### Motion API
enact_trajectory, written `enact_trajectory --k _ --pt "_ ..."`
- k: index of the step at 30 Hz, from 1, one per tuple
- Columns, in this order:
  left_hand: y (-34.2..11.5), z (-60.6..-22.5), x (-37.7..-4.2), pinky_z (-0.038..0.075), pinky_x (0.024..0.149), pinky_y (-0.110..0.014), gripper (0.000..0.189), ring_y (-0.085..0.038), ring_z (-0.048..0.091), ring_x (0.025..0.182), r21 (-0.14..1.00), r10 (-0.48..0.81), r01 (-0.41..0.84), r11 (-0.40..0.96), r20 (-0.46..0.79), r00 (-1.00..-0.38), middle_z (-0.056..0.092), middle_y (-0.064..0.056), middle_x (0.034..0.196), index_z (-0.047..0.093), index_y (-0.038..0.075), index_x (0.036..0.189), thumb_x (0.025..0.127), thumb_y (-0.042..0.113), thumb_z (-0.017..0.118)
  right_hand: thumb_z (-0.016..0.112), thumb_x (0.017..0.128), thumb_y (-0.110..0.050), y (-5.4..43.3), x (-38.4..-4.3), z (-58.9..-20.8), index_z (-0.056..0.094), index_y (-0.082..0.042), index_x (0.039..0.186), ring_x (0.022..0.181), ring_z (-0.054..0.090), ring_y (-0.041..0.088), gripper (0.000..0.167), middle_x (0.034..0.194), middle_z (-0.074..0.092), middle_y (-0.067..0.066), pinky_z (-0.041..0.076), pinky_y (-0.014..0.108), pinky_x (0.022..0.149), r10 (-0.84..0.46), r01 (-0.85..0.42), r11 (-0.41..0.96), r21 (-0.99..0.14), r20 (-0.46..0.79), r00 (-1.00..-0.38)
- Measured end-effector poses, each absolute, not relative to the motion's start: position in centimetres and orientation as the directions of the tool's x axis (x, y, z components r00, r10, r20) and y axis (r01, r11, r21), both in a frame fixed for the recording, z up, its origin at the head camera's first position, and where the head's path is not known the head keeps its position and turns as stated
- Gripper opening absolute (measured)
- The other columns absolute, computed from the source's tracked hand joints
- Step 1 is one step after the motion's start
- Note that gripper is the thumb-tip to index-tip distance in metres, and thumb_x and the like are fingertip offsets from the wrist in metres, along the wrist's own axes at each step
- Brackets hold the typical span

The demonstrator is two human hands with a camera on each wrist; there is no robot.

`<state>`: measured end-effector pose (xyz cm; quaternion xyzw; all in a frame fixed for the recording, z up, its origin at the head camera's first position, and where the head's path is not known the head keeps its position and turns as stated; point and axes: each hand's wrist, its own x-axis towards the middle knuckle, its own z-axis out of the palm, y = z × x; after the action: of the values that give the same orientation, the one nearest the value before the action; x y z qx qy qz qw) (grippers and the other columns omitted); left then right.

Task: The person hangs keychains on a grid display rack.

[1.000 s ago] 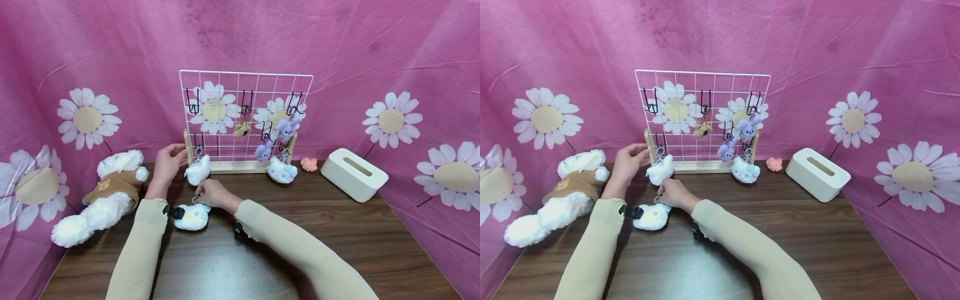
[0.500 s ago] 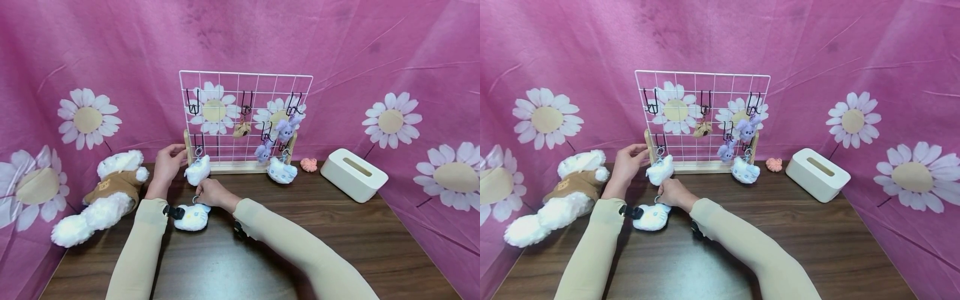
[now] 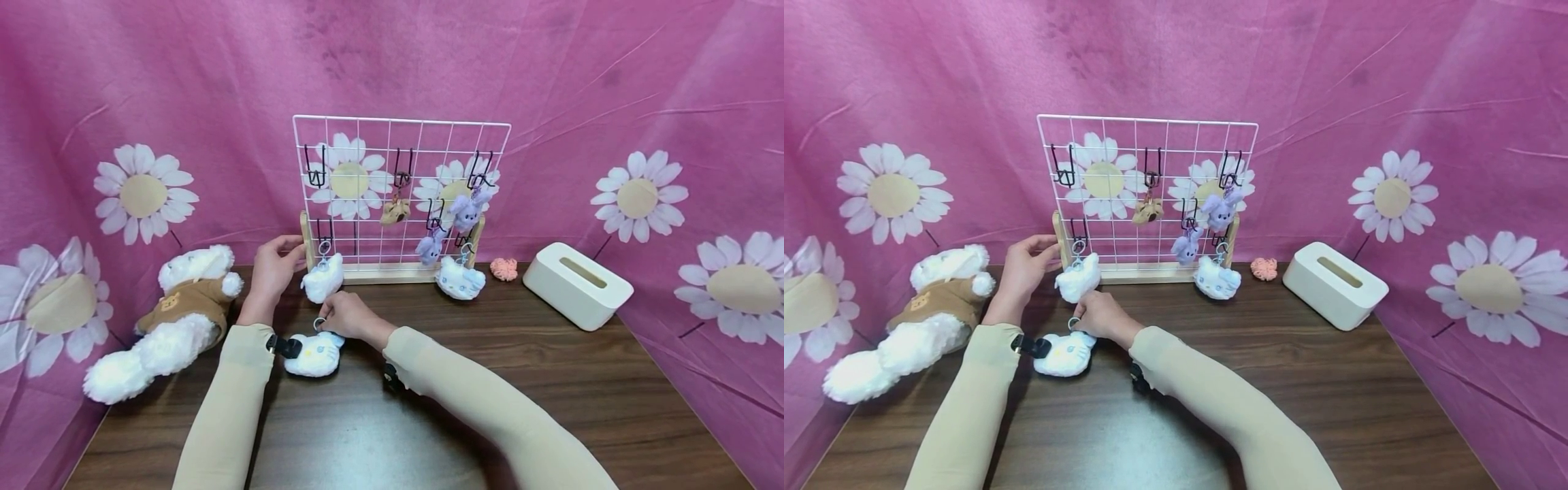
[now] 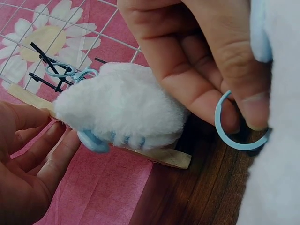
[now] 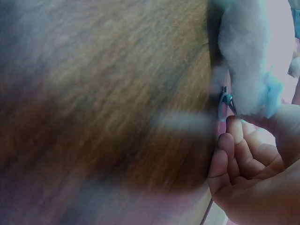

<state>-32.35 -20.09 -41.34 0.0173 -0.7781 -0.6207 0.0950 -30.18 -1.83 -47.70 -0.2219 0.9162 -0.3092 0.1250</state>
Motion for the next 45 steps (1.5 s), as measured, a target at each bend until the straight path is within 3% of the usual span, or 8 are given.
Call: enact_trajectory --k 9,17,22,31,38,45 --pt "-20.0 -41.4 -32.5 0.073 0.097 -0.033 0.035 -0.042 0.078 0.121 0.967 -0.138 0.099 0.235 0.134 -0.981 0.070 -0.028 0.135 0.070 -0.003 0.144 0.114 0.015 0.066 0.085 0.101 -0.018 -0.9 -28.8 -45.2 0.083 -0.013 0.091 0.083 0.066 0.009 0.011 0.086 0.078 -0.002 0.058 0.020 0.074 -0.465 -0.255 0.644 -0.721 -0.104 -0.879" --pt "-20.1 -41.3 -32.3 0.072 0.100 -0.035 0.036 -0.032 0.080 0.111 0.967 -0.142 0.086 0.239 0.122 -0.982 0.070 -0.028 0.136 0.070 -0.002 0.145 0.114 0.016 0.067 0.082 0.102 -0.024 -0.8 -29.6 -46.2 0.084 -0.022 0.088 0.082 0.064 0.009 0.014 0.082 0.075 -0.010 0.057 0.022 0.071 -0.476 -0.310 0.619 -0.722 -0.030 -0.879" --pt "-20.0 -41.3 -32.2 0.071 0.102 -0.037 0.036 -0.029 0.081 0.109 0.967 -0.143 0.084 0.239 0.120 -0.982 0.070 -0.028 0.136 0.070 -0.003 0.145 0.114 0.016 0.067 0.078 0.103 -0.017 -0.7 -29.0 -44.7 0.085 -0.018 0.092 0.082 0.066 0.010 0.013 0.086 0.077 -0.005 0.058 0.024 0.071 -0.463 -0.277 0.604 -0.747 -0.046 -0.885" --pt "-20.0 -41.3 -32.2 0.072 0.089 -0.022 0.034 -0.029 0.081 0.107 0.967 -0.150 0.090 0.238 0.129 -0.980 0.070 -0.027 0.134 0.071 -0.003 0.144 0.114 0.015 0.066 0.077 0.106 -0.016 -0.7 -27.4 -43.0 0.084 -0.013 0.098 0.077 0.067 0.007 0.011 0.087 0.076 -0.002 0.053 0.017 0.064 -0.426 -0.195 0.568 -0.800 -0.083 -0.901" --pt "-19.9 -41.3 -32.2 0.072 0.089 -0.021 0.034 -0.032 0.080 0.108 0.969 -0.153 0.089 0.230 0.126 -0.980 0.070 -0.028 0.133 0.071 -0.003 0.143 0.114 0.015 0.066 0.077 0.106 -0.016 -0.5 -26.9 -42.3 0.083 -0.012 0.099 0.075 0.064 0.006 0.010 0.082 0.073 -0.003 0.052 0.016 0.063 -0.444 -0.219 0.525 -0.822 -0.045 -0.895" --pt "-19.9 -41.3 -32.3 0.072 0.089 -0.022 0.034 -0.020 0.080 0.100 0.969 -0.157 0.084 0.231 0.123 -0.980 0.071 -0.026 0.133 0.072 -0.002 0.143 0.114 0.014 0.067 0.078 0.105 -0.015 -0.4 -26.3 -41.5 0.083 -0.012 0.101 0.075 0.065 0.005 0.008 0.083 0.074 -0.004 0.054 0.015 0.064 -0.457 -0.240 0.499 -0.833 -0.017 -0.890"
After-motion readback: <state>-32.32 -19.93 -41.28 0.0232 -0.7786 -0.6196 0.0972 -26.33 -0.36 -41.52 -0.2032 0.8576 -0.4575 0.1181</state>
